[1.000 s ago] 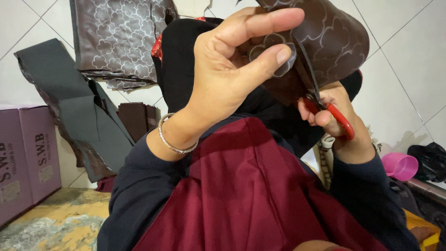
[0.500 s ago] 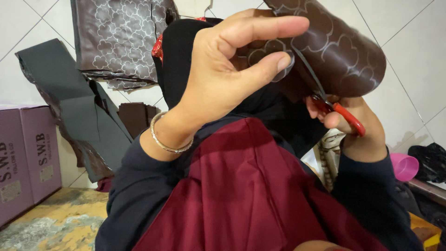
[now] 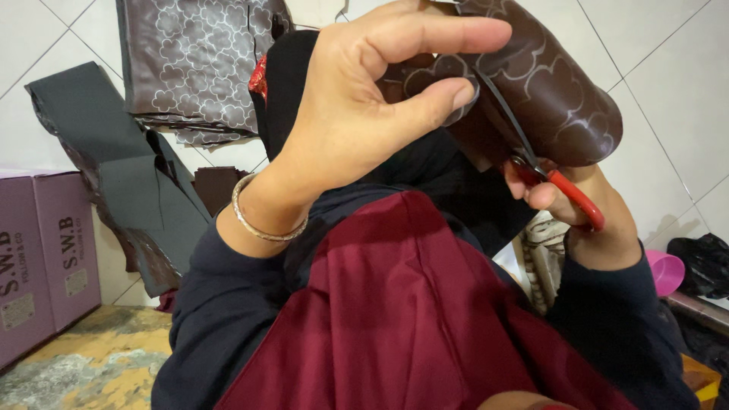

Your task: The person uses red-handled scissors to cut a brown patterned fabric into small flower-shaped pieces. They hold the fabric with one hand and cut along the pattern with the other, occasionally adjusting the fabric orientation.

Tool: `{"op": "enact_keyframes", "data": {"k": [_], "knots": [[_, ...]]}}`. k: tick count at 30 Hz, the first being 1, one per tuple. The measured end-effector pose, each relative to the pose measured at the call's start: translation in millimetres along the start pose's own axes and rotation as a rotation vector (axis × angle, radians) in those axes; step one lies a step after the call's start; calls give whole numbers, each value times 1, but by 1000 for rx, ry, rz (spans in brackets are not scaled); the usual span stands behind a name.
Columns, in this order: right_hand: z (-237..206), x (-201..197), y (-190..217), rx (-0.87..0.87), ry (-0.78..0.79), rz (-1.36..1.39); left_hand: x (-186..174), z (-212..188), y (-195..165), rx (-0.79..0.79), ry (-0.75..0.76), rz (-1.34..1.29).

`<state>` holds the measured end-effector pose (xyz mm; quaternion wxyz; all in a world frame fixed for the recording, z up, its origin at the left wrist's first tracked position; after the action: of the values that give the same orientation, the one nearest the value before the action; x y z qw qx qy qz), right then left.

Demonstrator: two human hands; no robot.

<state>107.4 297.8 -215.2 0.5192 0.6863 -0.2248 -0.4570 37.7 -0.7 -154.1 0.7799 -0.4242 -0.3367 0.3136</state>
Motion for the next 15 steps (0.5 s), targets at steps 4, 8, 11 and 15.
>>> {"op": "enact_keyframes", "data": {"k": [4, 8, 11, 15], "knots": [[-3, 0, -4, 113, 3, 48, 0, 2, 4, -14, -8, 1], [0, 5, 3, 109, -42, 81, 1, 3, 3, 10, 2, -13], [4, 8, 12, 89, -52, 115, 0, 4, 1, 14, 5, 37], [4, 7, 19, 110, -46, 115, 1, 5, -1, 8, 20, 33]]}}
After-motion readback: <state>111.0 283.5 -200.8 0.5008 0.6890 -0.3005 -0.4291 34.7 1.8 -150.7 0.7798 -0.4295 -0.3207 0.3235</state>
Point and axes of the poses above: each hand's wrist, its own z-axis towards the middle knuckle, its own x-axis out of the palm, y = z × x, the point moved 2 cm from there along z, towards the middle knuckle, and after that the axes turned 12 degrees about -z, right-handed, at the moved point
